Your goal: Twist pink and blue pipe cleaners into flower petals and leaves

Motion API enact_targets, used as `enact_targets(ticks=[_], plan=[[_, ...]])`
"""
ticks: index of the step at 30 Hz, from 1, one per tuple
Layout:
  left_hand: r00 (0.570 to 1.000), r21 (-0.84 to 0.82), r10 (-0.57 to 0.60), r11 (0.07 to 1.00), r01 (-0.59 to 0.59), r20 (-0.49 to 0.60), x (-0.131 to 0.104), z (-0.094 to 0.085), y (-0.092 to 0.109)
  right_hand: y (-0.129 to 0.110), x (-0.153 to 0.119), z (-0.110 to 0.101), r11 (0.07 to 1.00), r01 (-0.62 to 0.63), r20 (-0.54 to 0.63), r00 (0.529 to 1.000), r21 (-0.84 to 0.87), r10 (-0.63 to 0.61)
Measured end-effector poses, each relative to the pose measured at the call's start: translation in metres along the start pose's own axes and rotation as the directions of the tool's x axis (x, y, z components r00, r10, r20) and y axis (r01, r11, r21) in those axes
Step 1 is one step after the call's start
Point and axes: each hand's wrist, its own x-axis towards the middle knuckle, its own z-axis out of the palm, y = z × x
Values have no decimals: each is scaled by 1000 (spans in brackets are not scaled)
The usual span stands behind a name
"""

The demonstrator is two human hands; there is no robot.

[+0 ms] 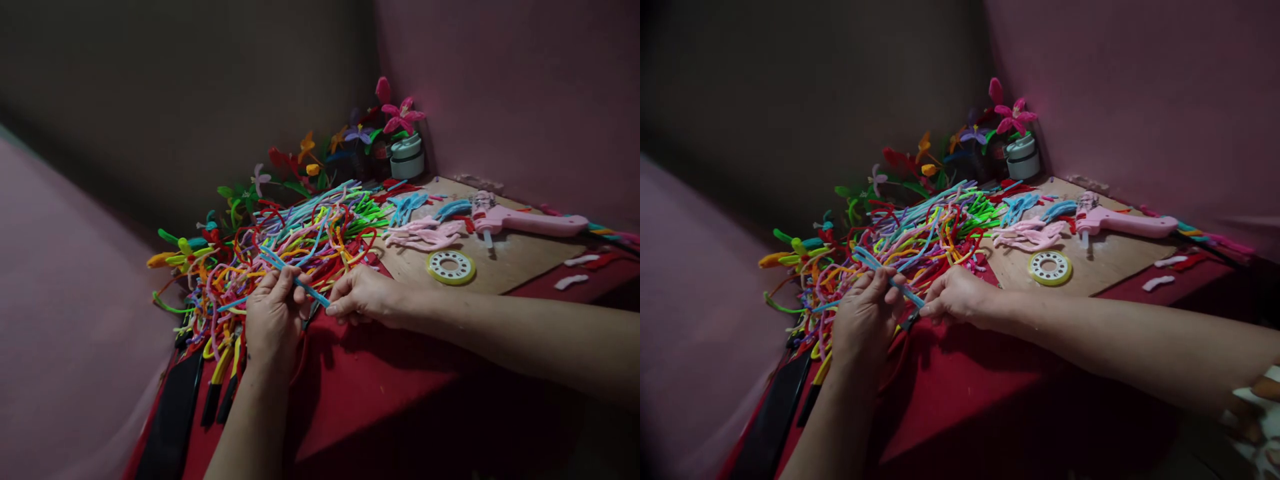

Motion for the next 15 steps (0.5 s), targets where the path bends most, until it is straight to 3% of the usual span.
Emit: enact_targets(ticks=[11, 15], plan=[[975, -149, 223, 964, -221, -9, 3, -8, 17, 2, 3, -4, 989, -54, 110, 993, 139, 39], [970, -175, 242, 954, -245, -36, 7, -11, 16, 1, 6, -12, 952, 54, 3, 998, 303, -58]])
